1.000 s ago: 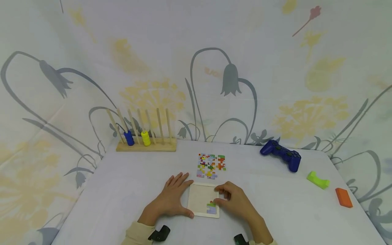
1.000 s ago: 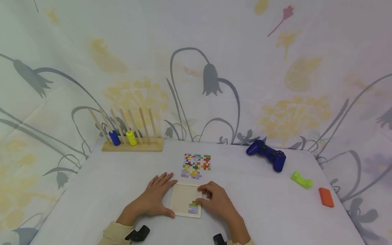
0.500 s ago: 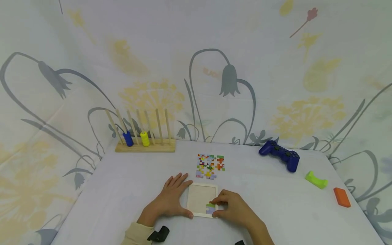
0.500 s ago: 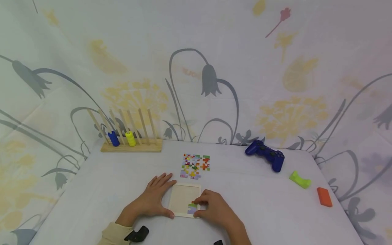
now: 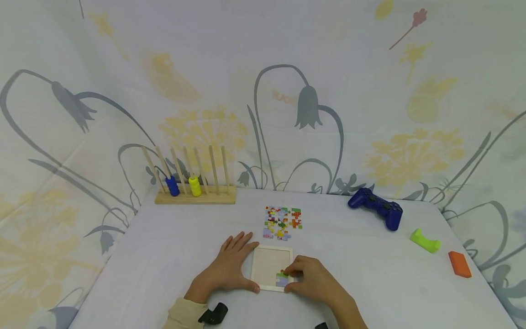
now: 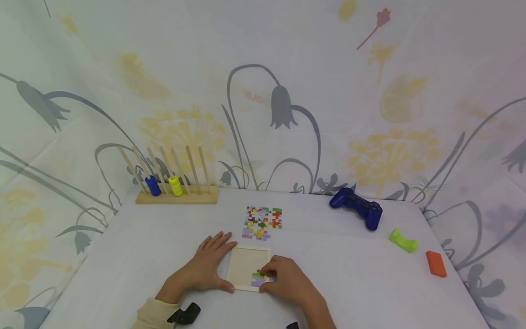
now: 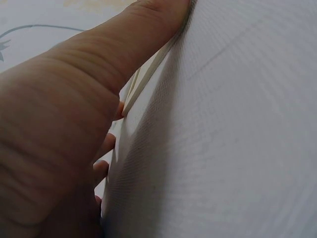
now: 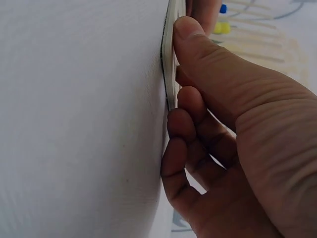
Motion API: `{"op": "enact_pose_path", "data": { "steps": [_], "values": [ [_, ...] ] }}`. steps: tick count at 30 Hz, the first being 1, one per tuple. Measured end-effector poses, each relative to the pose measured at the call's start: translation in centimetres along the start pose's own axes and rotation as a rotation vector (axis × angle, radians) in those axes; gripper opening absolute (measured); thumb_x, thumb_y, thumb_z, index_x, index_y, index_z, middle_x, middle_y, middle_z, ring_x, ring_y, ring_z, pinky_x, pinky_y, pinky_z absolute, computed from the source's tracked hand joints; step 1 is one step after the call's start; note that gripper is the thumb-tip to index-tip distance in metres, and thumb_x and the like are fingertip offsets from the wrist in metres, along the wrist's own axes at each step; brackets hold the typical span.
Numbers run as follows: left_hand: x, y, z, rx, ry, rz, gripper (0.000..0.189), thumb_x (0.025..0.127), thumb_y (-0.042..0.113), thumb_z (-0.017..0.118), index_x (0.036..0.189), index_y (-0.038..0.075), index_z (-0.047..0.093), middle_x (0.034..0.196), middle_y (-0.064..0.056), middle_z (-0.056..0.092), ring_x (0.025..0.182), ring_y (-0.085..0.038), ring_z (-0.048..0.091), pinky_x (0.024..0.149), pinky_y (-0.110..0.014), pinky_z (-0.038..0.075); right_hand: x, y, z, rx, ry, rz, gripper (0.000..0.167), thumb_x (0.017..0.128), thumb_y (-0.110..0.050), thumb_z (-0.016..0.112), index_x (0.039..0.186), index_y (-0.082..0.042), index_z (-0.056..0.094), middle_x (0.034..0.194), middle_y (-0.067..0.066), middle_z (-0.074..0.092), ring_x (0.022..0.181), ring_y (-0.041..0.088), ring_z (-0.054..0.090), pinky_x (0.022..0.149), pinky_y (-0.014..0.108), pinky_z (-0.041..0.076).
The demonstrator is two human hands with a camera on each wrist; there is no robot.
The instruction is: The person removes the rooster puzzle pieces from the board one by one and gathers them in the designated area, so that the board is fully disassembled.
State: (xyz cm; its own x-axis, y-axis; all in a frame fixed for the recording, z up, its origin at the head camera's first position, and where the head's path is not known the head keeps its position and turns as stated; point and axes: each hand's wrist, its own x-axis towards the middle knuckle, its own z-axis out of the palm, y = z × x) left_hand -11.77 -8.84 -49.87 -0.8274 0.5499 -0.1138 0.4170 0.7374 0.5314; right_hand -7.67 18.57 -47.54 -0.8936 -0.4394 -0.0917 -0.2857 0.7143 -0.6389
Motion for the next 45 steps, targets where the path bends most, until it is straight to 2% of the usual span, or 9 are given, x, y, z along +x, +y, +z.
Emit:
{"op": "enact_pose_path", "data": {
  "steps": [10, 19, 24, 29, 33, 40, 45],
  "values": [
    [0.1, 0.0, -0.1, 0.008, 0.004, 0.0, 0.116, 0.062, 0.07, 0.086, 0.155, 0.017, 0.042, 0.17, -0.01, 0.023, 0.159, -0.037, 0.014, 0.127, -0.061, 0.01, 0.0, -0.5, 0.1, -0.034, 0.021, 0.0, 0.032, 0.074, -0.036, 0.09, 0.097, -0.02, 0.074, 0.092, -0.017, 0.063, 0.084, -0.002, 0.054, 0.08, 0.026, 0.053],
    [0.0, 0.1, -0.2, 0.004, 0.002, -0.003, 0.116, 0.062, 0.069, 0.087, 0.155, 0.016, 0.042, 0.17, -0.01, 0.024, 0.159, -0.036, 0.014, 0.127, -0.061, 0.01, 0.0, -1.3, 0.0, 0.045, -0.02, 0.046, 0.031, 0.077, -0.024, 0.09, 0.101, -0.015, 0.074, 0.082, -0.011, 0.062, 0.071, 0.001, 0.049, 0.064, 0.02, 0.045],
    [-0.1, 0.3, -0.3, -0.003, 0.004, 0.002, 0.115, 0.062, 0.068, 0.088, 0.155, 0.016, 0.043, 0.17, -0.011, 0.024, 0.159, -0.037, 0.015, 0.126, -0.062, 0.01, 0.0, -1.2, 0.1, 0.085, -0.037, 0.055, 0.028, 0.079, -0.02, 0.088, 0.101, -0.012, 0.073, 0.081, -0.009, 0.062, 0.069, 0.001, 0.05, 0.062, 0.02, 0.045],
    [-0.2, 0.4, -0.4, 0.0, 0.004, 0.001, 0.115, 0.062, 0.068, 0.088, 0.155, 0.016, 0.043, 0.17, -0.011, 0.024, 0.158, -0.037, 0.016, 0.126, -0.062, 0.011, 0.0, -1.2, 0.1, 0.078, -0.046, 0.061, 0.026, 0.08, -0.02, 0.087, 0.102, -0.011, 0.074, 0.082, -0.009, 0.062, 0.07, 0.001, 0.05, 0.062, 0.02, 0.045],
    [-0.1, 0.3, -0.3, 0.007, 0.001, 0.0, 0.115, 0.063, 0.069, 0.087, 0.155, 0.016, 0.043, 0.17, -0.01, 0.024, 0.159, -0.036, 0.015, 0.126, -0.062, 0.011, 0.0, -1.3, 0.1, 0.051, -0.051, 0.052, 0.027, 0.081, -0.02, 0.086, 0.103, -0.01, 0.075, 0.084, -0.009, 0.063, 0.072, 0.001, 0.05, 0.064, 0.021, 0.046],
    [0.0, 0.0, -0.1, 0.002, 0.002, 0.0, 0.116, 0.062, 0.07, 0.087, 0.155, 0.017, 0.043, 0.17, -0.01, 0.024, 0.159, -0.037, 0.015, 0.126, -0.062, 0.01, -0.1, -1.6, 0.3, -0.124, -0.05, -0.007, 0.031, 0.084, -0.027, 0.083, 0.108, -0.009, 0.074, 0.098, -0.01, 0.066, 0.083, 0.0, 0.052, 0.081, 0.03, 0.055],
    [0.1, -0.1, 0.1, 0.0, 0.002, 0.003, 0.116, 0.062, 0.07, 0.086, 0.155, 0.017, 0.042, 0.17, -0.01, 0.024, 0.159, -0.037, 0.015, 0.126, -0.062, 0.011, -0.1, -1.6, 0.2, -0.093, -0.056, -0.012, 0.031, 0.083, -0.026, 0.083, 0.107, -0.008, 0.074, 0.095, -0.01, 0.064, 0.08, -0.001, 0.051, 0.077, 0.026, 0.053]
  ]
}}
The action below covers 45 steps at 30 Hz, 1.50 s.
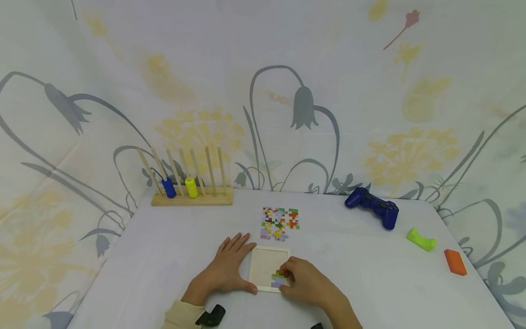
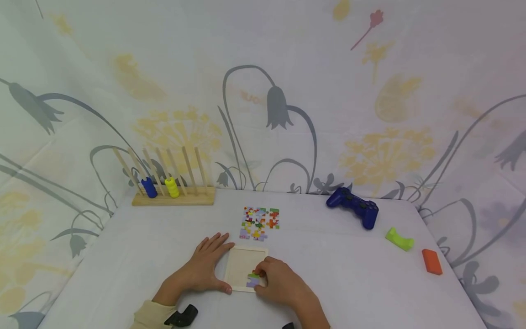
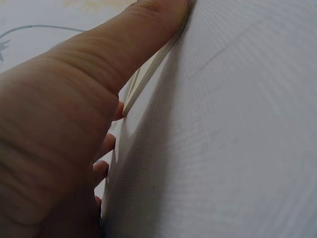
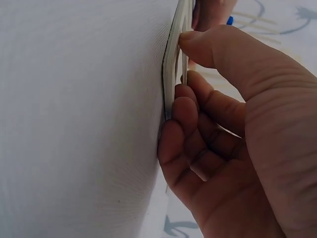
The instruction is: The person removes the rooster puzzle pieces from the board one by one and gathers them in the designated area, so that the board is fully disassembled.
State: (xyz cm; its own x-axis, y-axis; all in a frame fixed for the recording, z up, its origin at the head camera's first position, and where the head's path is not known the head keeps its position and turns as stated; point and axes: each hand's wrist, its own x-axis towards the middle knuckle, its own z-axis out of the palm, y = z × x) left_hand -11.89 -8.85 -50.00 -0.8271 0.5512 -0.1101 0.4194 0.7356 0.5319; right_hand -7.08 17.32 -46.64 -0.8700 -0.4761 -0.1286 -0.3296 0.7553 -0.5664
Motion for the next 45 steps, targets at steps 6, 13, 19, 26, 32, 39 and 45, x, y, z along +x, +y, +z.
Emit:
{"op": "enact_pose_path", "data": {
  "steps": [6, 13, 19, 26, 32, 39, 45],
  "values": [
    [-0.2, -0.1, 0.0, 0.004, 0.003, 0.0, 0.117, 0.062, 0.07, 0.087, 0.155, 0.016, 0.042, 0.17, -0.011, 0.024, 0.158, -0.038, 0.015, 0.126, -0.063, 0.011, 0.4, 0.8, 0.2, 0.076, 0.003, -0.034, 0.029, 0.083, -0.023, 0.082, 0.106, -0.009, 0.073, 0.09, -0.011, 0.061, 0.078, -0.002, 0.05, 0.071, 0.02, 0.049],
    [-0.3, -0.1, -0.2, 0.004, -0.007, 0.003, 0.116, 0.063, 0.07, 0.086, 0.156, 0.016, 0.042, 0.17, -0.011, 0.023, 0.159, -0.038, 0.015, 0.126, -0.063, 0.011, 1.1, 1.8, 0.2, 0.157, 0.079, -0.077, 0.023, 0.085, -0.017, 0.08, 0.106, -0.01, 0.073, 0.089, -0.009, 0.061, 0.078, -0.001, 0.054, 0.07, 0.019, 0.051],
    [-0.5, 0.1, -0.4, 0.004, -0.004, 0.007, 0.115, 0.063, 0.068, 0.087, 0.155, 0.015, 0.042, 0.17, -0.012, 0.024, 0.158, -0.039, 0.016, 0.125, -0.063, 0.011, 2.4, 2.7, -0.7, 0.167, 0.163, -0.07, 0.021, 0.086, -0.012, 0.079, 0.106, -0.009, 0.072, 0.094, -0.006, 0.064, 0.082, 0.002, 0.057, 0.073, 0.021, 0.053],
    [-0.6, 0.3, -0.9, -0.011, 0.002, 0.003, 0.115, 0.063, 0.065, 0.089, 0.154, 0.012, 0.043, 0.169, -0.014, 0.024, 0.158, -0.041, 0.016, 0.125, -0.064, 0.011, 3.6, 4.2, -2.0, 0.131, 0.251, 0.011, 0.021, 0.088, -0.008, 0.076, 0.108, -0.008, 0.072, 0.096, -0.004, 0.065, 0.084, 0.005, 0.058, 0.075, 0.023, 0.053],
    [-0.2, 0.0, -0.5, -0.004, -0.013, 0.004, 0.117, 0.063, 0.07, 0.086, 0.156, 0.016, 0.041, 0.171, -0.011, 0.021, 0.159, -0.037, 0.013, 0.126, -0.062, 0.009, 4.7, 5.7, -2.7, 0.088, 0.276, 0.08, 0.023, 0.088, -0.009, 0.076, 0.111, -0.005, 0.072, 0.098, -0.001, 0.065, 0.088, 0.01, 0.06, 0.079, 0.029, 0.055],
    [0.0, 0.1, 0.0, -0.001, -0.017, -0.004, 0.117, 0.062, 0.07, 0.086, 0.156, 0.017, 0.041, 0.171, -0.01, 0.021, 0.159, -0.037, 0.013, 0.127, -0.061, 0.008, 5.0, 7.0, -3.2, 0.05, 0.259, 0.137, 0.026, 0.091, -0.011, 0.075, 0.116, -0.004, 0.07, 0.103, 0.002, 0.065, 0.094, 0.014, 0.061, 0.084, 0.035, 0.055],
    [-0.1, 0.2, -0.1, -0.004, -0.011, -0.007, 0.117, 0.062, 0.069, 0.087, 0.156, 0.016, 0.041, 0.171, -0.01, 0.022, 0.159, -0.037, 0.013, 0.127, -0.062, 0.008, 5.0, 7.2, -3.4, 0.048, 0.239, 0.149, 0.028, 0.092, -0.012, 0.073, 0.119, -0.005, 0.069, 0.107, 0.002, 0.065, 0.097, 0.015, 0.061, 0.088, 0.038, 0.055]
  ]
}}
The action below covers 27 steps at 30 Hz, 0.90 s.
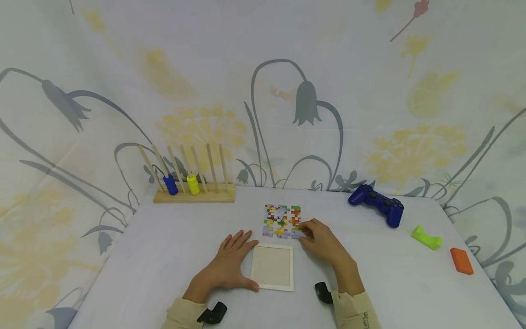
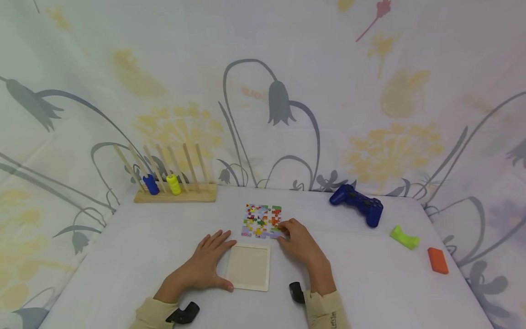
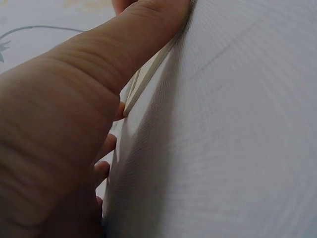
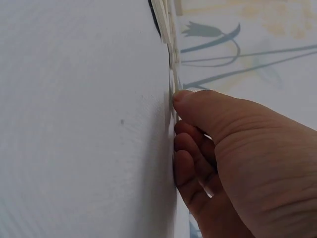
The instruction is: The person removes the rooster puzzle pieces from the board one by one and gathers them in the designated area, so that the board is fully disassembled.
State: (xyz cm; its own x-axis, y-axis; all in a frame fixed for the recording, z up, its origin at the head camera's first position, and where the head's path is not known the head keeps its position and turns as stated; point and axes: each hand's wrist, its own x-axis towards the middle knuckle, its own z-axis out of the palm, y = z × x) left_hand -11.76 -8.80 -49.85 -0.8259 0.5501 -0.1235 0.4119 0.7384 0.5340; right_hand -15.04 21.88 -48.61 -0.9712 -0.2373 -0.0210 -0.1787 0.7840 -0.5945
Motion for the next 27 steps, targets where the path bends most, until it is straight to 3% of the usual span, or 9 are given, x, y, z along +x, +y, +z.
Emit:
{"op": "enact_pose_path", "data": {
  "steps": [16, 27],
  "values": [
    [-0.4, 0.2, -0.3, 0.0, -0.002, 0.001, 0.116, 0.062, 0.066, 0.088, 0.155, 0.015, 0.042, 0.17, -0.011, 0.024, 0.159, -0.038, 0.014, 0.126, -0.062, 0.009, -0.2, -0.2, 0.5, 0.002, 0.002, 0.04, 0.029, 0.092, -0.013, 0.073, 0.119, -0.005, 0.07, 0.106, 0.002, 0.063, 0.097, 0.015, 0.059, 0.09, 0.039, 0.053],
    [-0.5, 0.1, -0.2, 0.013, -0.007, 0.012, 0.117, 0.063, 0.068, 0.087, 0.156, 0.016, 0.041, 0.17, -0.012, 0.022, 0.159, -0.037, 0.015, 0.126, -0.062, 0.01, -1.4, -0.6, 0.0, 0.02, 0.03, 0.065, 0.029, 0.094, -0.014, 0.07, 0.121, -0.005, 0.069, 0.107, 0.003, 0.064, 0.096, 0.016, 0.06, 0.088, 0.039, 0.054]
  ]
}}
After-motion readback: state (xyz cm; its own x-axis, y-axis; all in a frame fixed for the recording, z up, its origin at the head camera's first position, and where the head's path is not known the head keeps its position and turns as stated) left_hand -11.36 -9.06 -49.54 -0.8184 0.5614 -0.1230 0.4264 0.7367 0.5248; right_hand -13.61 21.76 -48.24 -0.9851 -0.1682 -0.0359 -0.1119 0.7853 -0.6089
